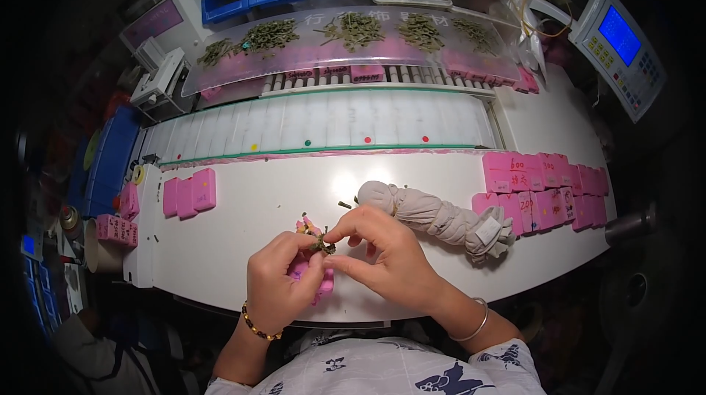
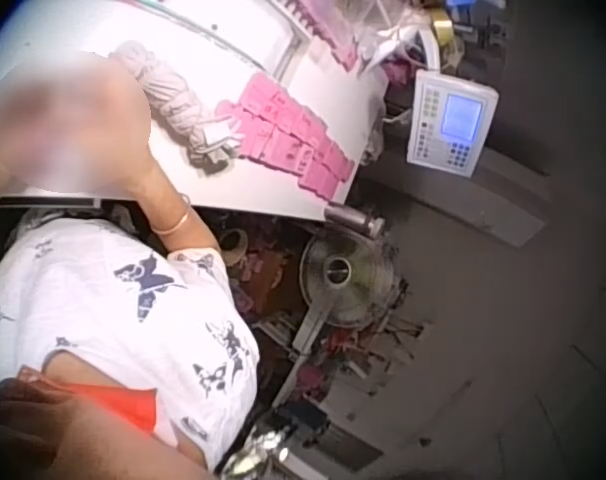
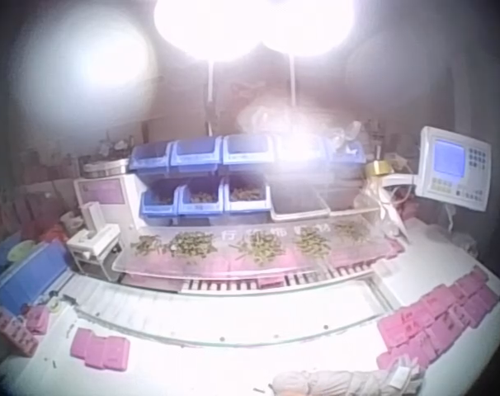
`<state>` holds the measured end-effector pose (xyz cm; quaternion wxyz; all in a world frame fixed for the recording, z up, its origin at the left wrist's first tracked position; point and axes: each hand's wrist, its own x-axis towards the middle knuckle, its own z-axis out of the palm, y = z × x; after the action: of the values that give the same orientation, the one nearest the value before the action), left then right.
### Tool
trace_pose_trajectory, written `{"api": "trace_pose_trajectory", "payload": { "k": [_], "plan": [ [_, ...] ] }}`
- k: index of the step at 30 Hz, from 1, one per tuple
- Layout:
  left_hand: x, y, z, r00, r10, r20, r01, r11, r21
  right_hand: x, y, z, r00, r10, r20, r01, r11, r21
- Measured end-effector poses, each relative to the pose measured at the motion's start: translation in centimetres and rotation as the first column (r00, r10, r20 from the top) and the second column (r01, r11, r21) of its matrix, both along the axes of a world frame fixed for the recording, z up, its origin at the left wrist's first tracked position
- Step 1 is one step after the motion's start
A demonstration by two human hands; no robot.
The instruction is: The recorder is assembling small herbal or decorative charms by placing dried materials and metal rings into pink silicone molds.
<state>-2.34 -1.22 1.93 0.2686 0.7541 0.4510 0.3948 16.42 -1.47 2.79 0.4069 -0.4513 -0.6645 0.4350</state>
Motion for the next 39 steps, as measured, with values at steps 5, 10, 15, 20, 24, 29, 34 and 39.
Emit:
{"api": "trace_pose_trajectory", "payload": {
  "k": [5, 10, 15, 20, 24, 29, 34, 39],
  "plan": [
    [0.0, -0.1, -0.1, 0.998, -0.003, 0.066, 0.009, 0.996, -0.088, -0.2, -0.2, -0.3, 1.000, -0.007, 0.001, 0.007, 0.998, -0.068],
    [-0.2, -0.1, 0.3, 0.972, -0.008, 0.233, 0.074, 0.959, -0.274, 0.2, 0.0, -0.2, 0.949, -0.103, -0.299, -0.042, 0.896, -0.442],
    [0.0, 0.3, 0.3, 0.959, 0.040, 0.280, 0.019, 0.979, -0.205, 1.0, 0.4, -0.8, 0.911, -0.166, -0.378, -0.117, 0.774, -0.622],
    [-0.9, 1.4, 2.3, 0.997, -0.049, 0.057, 0.049, 0.999, -0.006, 1.4, 0.8, -0.5, 0.889, -0.087, -0.450, -0.281, 0.672, -0.685],
    [-1.5, 2.5, 3.5, 0.930, -0.219, -0.296, 0.267, 0.955, 0.129, 1.7, 0.9, -1.0, 0.891, -0.052, -0.452, -0.315, 0.645, -0.696],
    [-2.0, 3.4, 3.9, 0.853, -0.270, -0.447, 0.387, 0.902, 0.193, 1.2, 1.1, -0.3, 0.904, -0.059, -0.423, -0.293, 0.635, -0.715],
    [-2.7, 4.4, 4.2, 0.857, -0.197, -0.476, 0.349, 0.902, 0.255, 1.5, 2.0, -1.0, 0.848, -0.104, -0.520, -0.334, 0.657, -0.676],
    [-3.6, 5.7, 5.5, 0.905, -0.178, -0.387, 0.245, 0.961, 0.131, 0.7, 1.8, -0.1, 0.893, -0.087, -0.442, -0.219, 0.773, -0.596]
  ]
}}
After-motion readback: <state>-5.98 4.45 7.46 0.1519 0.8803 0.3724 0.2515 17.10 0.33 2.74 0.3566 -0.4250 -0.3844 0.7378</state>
